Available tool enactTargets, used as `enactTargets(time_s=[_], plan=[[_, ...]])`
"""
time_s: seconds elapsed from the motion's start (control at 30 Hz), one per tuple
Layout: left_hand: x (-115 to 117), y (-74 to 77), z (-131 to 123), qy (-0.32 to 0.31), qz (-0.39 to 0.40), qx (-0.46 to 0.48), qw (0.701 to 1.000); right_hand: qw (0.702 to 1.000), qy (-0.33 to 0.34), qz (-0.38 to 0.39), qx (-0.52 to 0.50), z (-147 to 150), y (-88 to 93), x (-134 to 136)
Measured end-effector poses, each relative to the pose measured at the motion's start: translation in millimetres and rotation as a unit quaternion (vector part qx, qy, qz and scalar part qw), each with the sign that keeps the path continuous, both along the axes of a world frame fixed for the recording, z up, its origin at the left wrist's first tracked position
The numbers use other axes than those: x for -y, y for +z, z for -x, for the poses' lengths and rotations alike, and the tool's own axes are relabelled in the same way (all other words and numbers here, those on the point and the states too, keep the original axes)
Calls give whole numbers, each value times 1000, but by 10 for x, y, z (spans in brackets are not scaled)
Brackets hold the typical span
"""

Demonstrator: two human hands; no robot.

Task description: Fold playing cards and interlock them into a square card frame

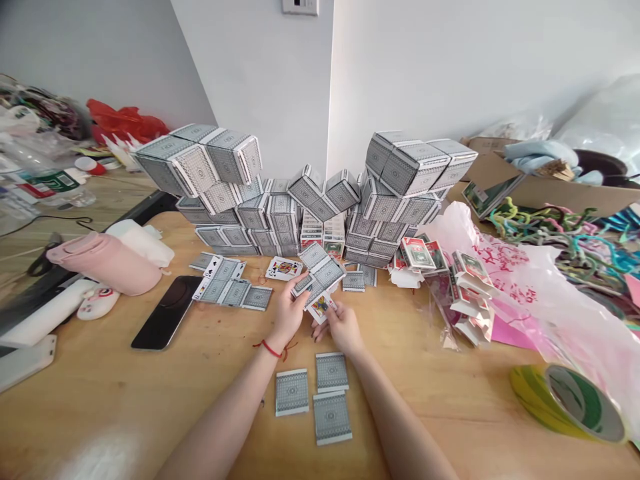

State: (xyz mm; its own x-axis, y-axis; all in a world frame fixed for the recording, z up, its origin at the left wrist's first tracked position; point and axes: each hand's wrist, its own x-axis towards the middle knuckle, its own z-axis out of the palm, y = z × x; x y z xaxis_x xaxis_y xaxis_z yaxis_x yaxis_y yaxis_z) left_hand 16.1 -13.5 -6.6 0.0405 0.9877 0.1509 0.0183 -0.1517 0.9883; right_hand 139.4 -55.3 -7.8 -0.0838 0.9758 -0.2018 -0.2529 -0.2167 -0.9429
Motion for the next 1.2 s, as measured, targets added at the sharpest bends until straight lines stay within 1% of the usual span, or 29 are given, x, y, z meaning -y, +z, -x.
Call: enactTargets(time_s=[0.17, 0.37, 0.67, 0.77, 0.87, 0.93, 1.0, 1.03, 1.1, 1.2], plan=[[38, -1, -32, -14, 5, -12, 1000, 1000, -9, -6, 8, 10, 15, 1], [72, 42, -51, -20, 3, -21, 1000, 1000, 3, -8, 5, -9, -6, 6], [96, 44, -24, -38, -14, -32, 999, 1000, 24, -9, -8, -62, -80, 1], [92, 37, -26, -42, -6, -28, 999, 998, 59, -10, -24, -122, -81, -17], [66, 24, -30, -54, 20, -18, 998, 989, 135, -9, -58, -205, -15, -24], [38, 19, -27, -57, 49, 3, 997, 978, 192, -17, -81, -250, 52, -16], [8, 19, -19, -54, 74, 35, 995, 969, 225, -25, -99, -275, 108, -6], [-5, 20, -13, -53, 83, 52, 994, 966, 235, -25, -104, -279, 124, -4], [-25, 24, -1, -58, 91, 77, 991, 966, 234, -26, -105, -276, 122, -11], [-26, 36, 11, -69, 87, 77, 991, 977, 192, -44, -81, -261, 58, -47]])
